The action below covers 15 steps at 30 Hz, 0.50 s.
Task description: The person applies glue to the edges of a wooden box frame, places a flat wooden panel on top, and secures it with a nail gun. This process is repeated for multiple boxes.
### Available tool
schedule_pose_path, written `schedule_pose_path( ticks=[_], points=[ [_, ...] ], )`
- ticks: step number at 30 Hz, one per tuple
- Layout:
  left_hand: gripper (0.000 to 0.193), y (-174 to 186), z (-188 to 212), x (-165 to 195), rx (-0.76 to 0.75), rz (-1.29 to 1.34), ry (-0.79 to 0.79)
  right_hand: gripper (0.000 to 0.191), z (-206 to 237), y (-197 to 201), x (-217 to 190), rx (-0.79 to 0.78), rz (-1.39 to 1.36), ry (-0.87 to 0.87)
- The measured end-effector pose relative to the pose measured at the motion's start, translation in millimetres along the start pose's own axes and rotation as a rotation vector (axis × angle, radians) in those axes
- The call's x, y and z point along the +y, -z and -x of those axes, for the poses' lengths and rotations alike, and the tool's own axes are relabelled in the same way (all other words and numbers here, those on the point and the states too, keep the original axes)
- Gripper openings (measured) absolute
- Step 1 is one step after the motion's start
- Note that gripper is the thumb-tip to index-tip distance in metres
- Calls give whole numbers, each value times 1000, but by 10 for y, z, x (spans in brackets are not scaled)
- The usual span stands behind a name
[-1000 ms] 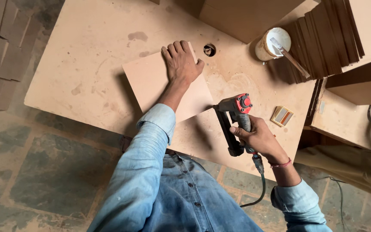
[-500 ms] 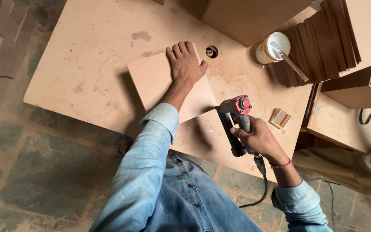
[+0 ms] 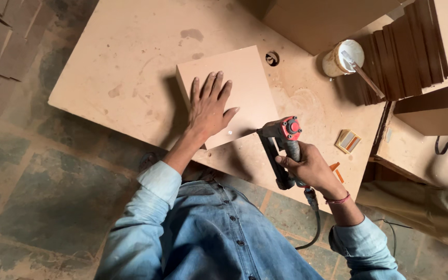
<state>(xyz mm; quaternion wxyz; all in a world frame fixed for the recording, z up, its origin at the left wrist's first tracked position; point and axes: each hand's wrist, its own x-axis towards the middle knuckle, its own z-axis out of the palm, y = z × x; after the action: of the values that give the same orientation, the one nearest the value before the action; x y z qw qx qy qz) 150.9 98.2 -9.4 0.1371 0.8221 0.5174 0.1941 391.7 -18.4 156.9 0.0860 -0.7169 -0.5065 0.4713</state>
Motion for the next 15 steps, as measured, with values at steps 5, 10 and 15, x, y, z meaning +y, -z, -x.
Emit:
schedule_pose_path(
  ticks=[5,10,15],
  points=[
    [73,38,40,-38,27,2,11,26,85,-116,-140,27,51,11],
    [73,50,100,-90,33,12,16,25,212,-451,-298,-24,-22,-23],
    [72,67,127,-146,42,39,7,28,236,-769,-404,-85,-42,69]
  ],
)
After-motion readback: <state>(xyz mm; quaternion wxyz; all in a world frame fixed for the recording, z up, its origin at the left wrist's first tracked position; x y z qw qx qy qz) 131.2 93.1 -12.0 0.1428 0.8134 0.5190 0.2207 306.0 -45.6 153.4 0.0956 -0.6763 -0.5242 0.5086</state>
